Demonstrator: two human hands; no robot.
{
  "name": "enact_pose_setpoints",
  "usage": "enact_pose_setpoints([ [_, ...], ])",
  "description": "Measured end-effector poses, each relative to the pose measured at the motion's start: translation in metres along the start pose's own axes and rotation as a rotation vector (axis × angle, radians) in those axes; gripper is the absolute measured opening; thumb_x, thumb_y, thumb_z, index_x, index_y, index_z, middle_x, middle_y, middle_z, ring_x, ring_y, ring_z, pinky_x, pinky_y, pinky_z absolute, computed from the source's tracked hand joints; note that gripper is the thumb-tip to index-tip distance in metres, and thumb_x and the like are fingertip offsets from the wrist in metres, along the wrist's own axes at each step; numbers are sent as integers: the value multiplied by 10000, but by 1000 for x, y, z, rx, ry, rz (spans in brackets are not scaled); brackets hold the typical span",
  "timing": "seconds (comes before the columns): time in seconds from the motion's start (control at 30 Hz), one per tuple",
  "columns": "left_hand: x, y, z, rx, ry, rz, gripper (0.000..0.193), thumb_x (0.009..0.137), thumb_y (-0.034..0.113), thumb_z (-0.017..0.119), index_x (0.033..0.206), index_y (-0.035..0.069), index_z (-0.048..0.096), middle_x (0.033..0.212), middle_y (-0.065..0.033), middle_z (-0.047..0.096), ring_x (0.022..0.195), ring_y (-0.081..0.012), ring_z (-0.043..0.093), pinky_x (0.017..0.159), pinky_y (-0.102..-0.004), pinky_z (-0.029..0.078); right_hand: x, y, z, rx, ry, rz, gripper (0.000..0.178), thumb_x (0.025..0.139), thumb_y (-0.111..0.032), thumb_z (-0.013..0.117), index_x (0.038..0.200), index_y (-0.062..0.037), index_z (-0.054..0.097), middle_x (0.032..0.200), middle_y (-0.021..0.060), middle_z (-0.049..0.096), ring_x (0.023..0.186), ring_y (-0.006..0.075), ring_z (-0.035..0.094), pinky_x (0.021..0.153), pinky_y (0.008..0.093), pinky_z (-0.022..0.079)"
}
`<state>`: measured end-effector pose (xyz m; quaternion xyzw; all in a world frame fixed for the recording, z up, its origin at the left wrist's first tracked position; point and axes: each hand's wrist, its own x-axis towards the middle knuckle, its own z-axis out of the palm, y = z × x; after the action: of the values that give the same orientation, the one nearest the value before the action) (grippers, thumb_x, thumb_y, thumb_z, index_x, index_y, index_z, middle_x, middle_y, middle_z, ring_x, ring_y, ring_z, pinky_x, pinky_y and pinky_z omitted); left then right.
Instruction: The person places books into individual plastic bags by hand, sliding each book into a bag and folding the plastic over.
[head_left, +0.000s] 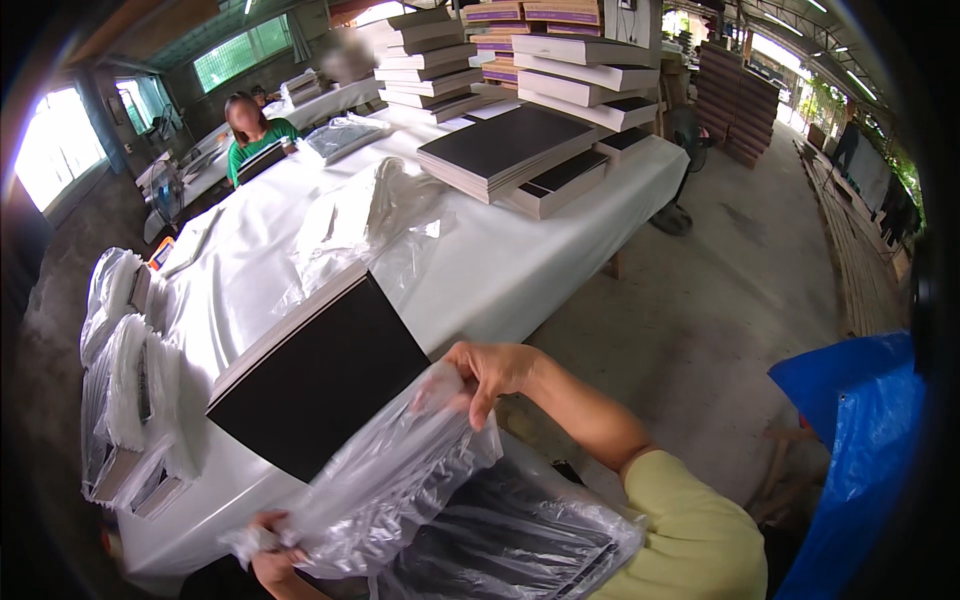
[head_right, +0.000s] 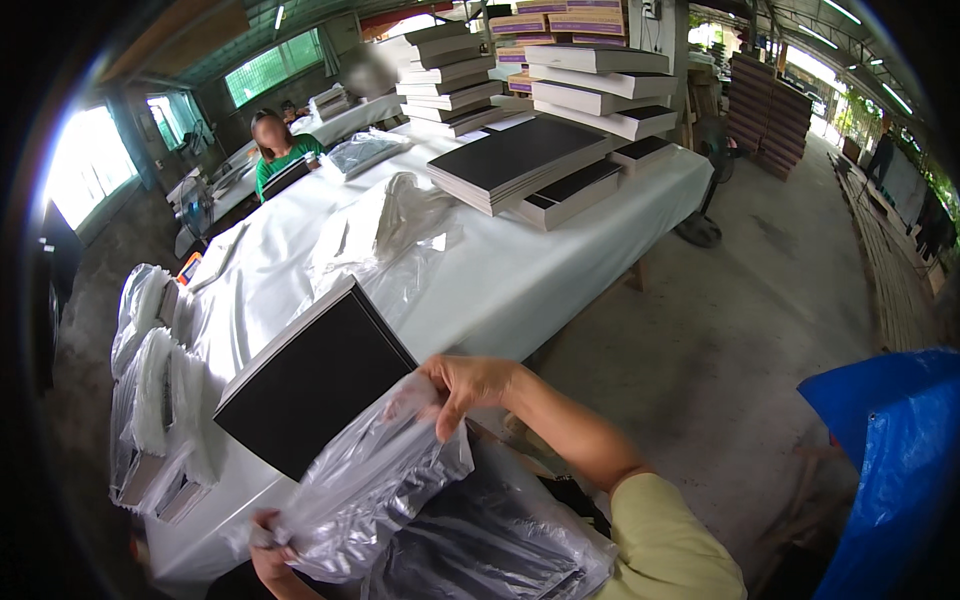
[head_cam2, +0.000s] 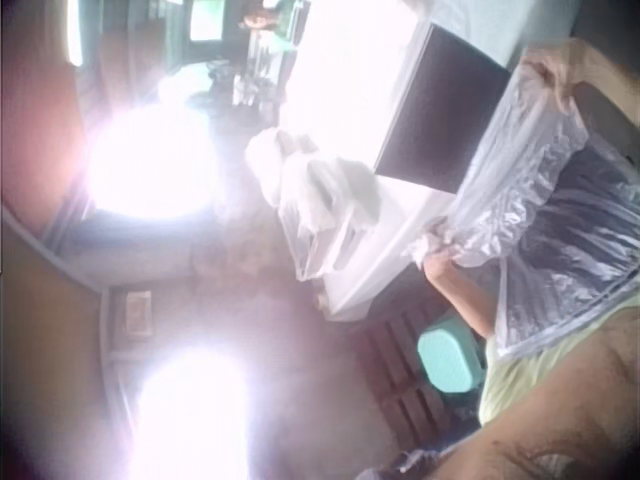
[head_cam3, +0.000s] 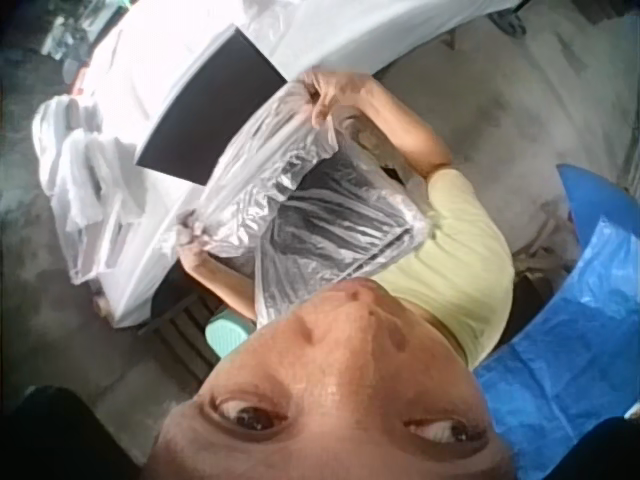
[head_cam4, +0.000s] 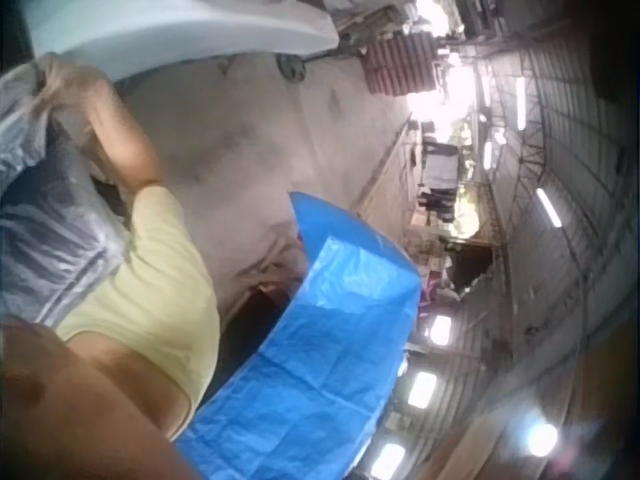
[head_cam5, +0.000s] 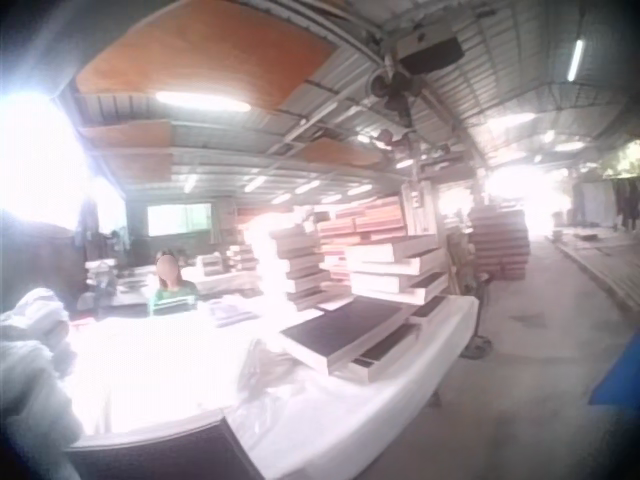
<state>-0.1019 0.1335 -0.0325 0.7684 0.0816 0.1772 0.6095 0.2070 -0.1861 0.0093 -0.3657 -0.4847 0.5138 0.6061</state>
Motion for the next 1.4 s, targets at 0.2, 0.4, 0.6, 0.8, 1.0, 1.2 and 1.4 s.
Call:
enact_pose_setpoints([
  [0.2,61,46,53,806,849,305,783,477,-160,539,1216,71,420,956,-53,450,886,-174,433,754,-263,389,51,10,28,-945,756,-194,570,631,46,641,1151,-143,508,760,24,471,661,134,467,559,244,386],
  [0.4,91,63,61,1025,836,382,683,551,-165,522,1170,122,492,1011,-136,429,962,-317,456,763,-372,405,82,-14,12,-1371,1157,-377,517,687,0,598,1159,-190,509,930,82,413,779,282,525,622,387,432],
  [0.6,81,76,59,865,765,415,780,498,-199,390,1182,154,515,1072,-128,460,979,-311,479,749,-334,411,79,-14,15,-1426,1141,-503,443,671,-30,667,1082,-168,581,906,91,418,754,247,498,600,356,417],
  [0.8,64,87,59,811,752,497,467,576,-83,494,1017,50,573,971,-138,526,908,-293,522,748,-314,422,48,-15,49,-1573,1150,-667,405,626,-4,704,1011,-102,625,904,90,467,750,195,507,505,291,405],
  [1.0,26,97,25,-94,249,225,224,673,142,593,790,-49,578,646,-37,561,556,-119,486,505,-209,363,27,-37,73,-1371,1065,-602,290,603,135,614,850,-15,640,841,73,509,686,126,539,510,259,438],
  [1.2,6,76,36,-547,-96,-398,295,738,81,582,1007,-30,533,905,-72,569,847,-151,529,764,-252,407,-15,-73,54,-513,528,-75,322,619,54,626,930,2,560,743,60,551,676,133,572,580,216,449],
  [1.4,-1,4,55,-332,-241,-579,379,775,152,621,1121,53,500,913,-39,534,852,-109,493,776,-224,372,-46,26,34,338,636,340,485,756,-52,603,1190,-54,387,811,68,590,711,133,579,616,249,463],
])
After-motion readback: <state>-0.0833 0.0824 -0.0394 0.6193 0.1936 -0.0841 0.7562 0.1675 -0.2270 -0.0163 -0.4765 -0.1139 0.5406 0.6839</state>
